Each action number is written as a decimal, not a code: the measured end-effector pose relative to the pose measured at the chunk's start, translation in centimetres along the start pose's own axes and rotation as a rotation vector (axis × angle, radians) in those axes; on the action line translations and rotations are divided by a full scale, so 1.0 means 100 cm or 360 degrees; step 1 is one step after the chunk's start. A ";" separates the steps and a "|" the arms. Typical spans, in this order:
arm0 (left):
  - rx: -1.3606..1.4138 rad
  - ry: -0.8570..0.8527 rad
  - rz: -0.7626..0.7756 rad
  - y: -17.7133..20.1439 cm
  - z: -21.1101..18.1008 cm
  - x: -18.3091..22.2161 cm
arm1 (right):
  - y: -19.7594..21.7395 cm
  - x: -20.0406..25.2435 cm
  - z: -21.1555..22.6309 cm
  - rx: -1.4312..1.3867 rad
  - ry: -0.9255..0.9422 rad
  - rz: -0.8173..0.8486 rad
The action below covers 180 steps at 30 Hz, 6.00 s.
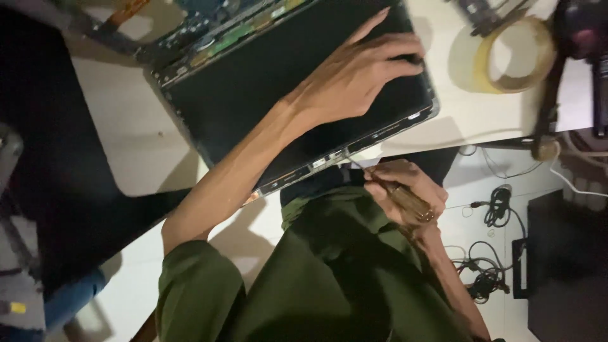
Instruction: Reassembling a laptop by inspecting the internal components with a magnifying glass and then manually fitting the screen bezel.
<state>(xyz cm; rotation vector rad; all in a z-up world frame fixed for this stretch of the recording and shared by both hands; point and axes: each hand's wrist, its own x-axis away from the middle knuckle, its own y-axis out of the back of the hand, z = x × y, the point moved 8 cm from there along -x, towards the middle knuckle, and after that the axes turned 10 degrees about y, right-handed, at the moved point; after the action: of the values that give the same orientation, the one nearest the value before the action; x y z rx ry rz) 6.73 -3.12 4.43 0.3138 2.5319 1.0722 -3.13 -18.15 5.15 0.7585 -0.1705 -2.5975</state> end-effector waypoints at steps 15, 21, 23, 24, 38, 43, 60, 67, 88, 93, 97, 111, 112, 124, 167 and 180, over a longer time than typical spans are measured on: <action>0.0049 0.0191 0.0297 0.006 -0.019 -0.011 | 0.153 -0.081 -0.012 0.1436 0.0008 -0.0089; 0.0025 0.0185 0.0292 0.001 -0.021 -0.008 | 0.206 -0.068 -0.052 0.1989 -0.0301 -0.0034; -0.0022 0.0181 0.0262 0.001 -0.021 -0.006 | 0.207 -0.065 -0.056 0.1984 -0.0323 -0.0001; -0.0055 0.0158 0.0243 0.001 -0.022 -0.005 | 0.207 -0.063 -0.060 0.1999 -0.0361 0.0026; -0.0241 0.0146 0.0035 -0.006 0.003 -0.016 | 0.220 -0.045 -0.070 0.1821 0.0029 -0.0006; -0.0257 0.0128 -0.0077 -0.001 0.015 -0.021 | 0.199 -0.038 -0.059 0.1359 0.0187 -0.0025; 0.0063 0.0116 -0.0180 0.009 0.031 -0.020 | 0.061 -0.038 0.025 0.1003 0.0502 0.0725; -0.0003 0.0120 -0.0258 0.010 0.030 -0.018 | 0.071 -0.019 -0.001 0.1048 0.0427 0.0839; -0.0006 -0.0015 -0.0315 0.014 0.026 -0.018 | 0.076 -0.017 0.013 0.1045 0.0556 0.0637; -0.0078 0.0079 -0.0272 0.008 0.030 -0.019 | 0.075 -0.017 0.013 0.1080 0.0506 0.0678; -0.0029 0.0058 -0.0283 0.012 0.027 -0.018 | 0.074 -0.017 0.015 0.1086 0.0552 0.0643; 0.0005 0.0040 -0.0312 0.014 0.027 -0.017 | 0.061 -0.029 0.029 0.1003 0.0387 0.0629; 0.0005 0.0041 -0.0312 0.014 0.027 -0.017 | 0.062 -0.028 0.028 0.1003 0.0388 0.0630; -0.0002 0.0041 -0.0322 0.014 0.027 -0.016 | 0.059 -0.024 0.024 0.0966 0.0501 0.0690; 0.0187 0.0671 -0.0386 0.057 -0.037 0.138 | 0.060 -0.023 0.015 0.0842 0.0602 0.0700; -0.0113 0.0808 -0.0518 0.047 -0.058 0.145 | 0.046 -0.031 0.036 0.0852 0.0640 0.0580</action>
<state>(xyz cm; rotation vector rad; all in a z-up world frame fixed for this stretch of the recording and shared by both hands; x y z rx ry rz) -8.58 1.33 7.93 -0.4331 2.8234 1.2205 -1.02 -20.99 10.75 1.2766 -0.8164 -2.0150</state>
